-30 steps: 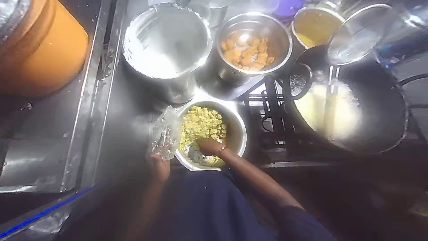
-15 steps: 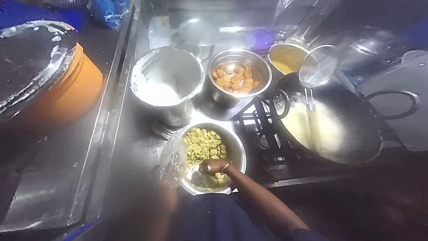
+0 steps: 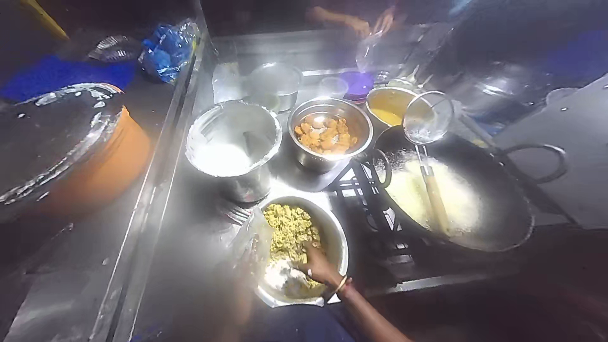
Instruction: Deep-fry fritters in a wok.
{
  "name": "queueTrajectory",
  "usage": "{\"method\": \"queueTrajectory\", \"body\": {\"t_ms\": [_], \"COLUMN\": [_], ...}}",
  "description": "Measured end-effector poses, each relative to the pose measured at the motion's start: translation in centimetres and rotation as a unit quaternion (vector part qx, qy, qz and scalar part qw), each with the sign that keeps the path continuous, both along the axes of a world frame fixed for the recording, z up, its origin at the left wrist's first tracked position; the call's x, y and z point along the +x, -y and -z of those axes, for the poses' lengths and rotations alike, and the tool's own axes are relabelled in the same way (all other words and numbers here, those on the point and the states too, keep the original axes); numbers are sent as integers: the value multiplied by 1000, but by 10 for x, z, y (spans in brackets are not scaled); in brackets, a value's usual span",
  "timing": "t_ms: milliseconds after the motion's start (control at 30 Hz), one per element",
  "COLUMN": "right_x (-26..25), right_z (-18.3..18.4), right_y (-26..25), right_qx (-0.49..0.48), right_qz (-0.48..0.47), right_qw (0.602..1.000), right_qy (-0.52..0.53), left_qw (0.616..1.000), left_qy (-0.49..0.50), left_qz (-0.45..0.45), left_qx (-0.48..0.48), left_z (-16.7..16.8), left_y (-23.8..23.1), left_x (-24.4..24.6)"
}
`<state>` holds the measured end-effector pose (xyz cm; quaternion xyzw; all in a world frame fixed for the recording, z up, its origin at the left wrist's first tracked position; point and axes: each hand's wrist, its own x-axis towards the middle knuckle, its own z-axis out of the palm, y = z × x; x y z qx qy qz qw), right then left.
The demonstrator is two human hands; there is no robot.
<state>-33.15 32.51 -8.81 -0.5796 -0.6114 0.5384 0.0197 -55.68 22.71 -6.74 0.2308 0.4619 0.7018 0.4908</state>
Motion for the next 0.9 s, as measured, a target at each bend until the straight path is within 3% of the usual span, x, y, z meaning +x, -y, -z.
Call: {"method": "queueTrajectory", "body": {"t_ms": [133, 267, 367, 467, 533, 633, 733, 900], "right_x": [1, 1, 5, 1, 3, -6, -16, -44], "right_z": [10, 15, 12, 3, 0, -3, 0, -38], "right_y": [8, 2, 1, 0, -6, -14, -22, -15], "right_qx": [-77, -86, -72, -152, -153, -38, 82, 204], "right_qz": [-157, -108, 18, 217, 246, 266, 283, 269], "right_qw": [984, 990, 992, 933, 900, 933, 936, 895], "right_qy": [26, 18, -104, -244, -325, -239, -192, -292], "left_qw": [1000, 999, 999, 999, 999, 998, 996, 978], "left_qy": [-8, -34, -24, 13, 20, 24, -14, -134], "left_qz": [-1, -16, -17, -10, 2, -5, -10, 45], "left_qx": [-5, -27, -39, -32, -34, -51, -84, -154], "left_z": [-10, -20, -19, -19, -22, -23, -30, -50], "left_y": [-3, 0, 1, -4, -6, -8, -13, -20], "left_x": [5, 11, 9, 8, 10, 15, 23, 42]}}
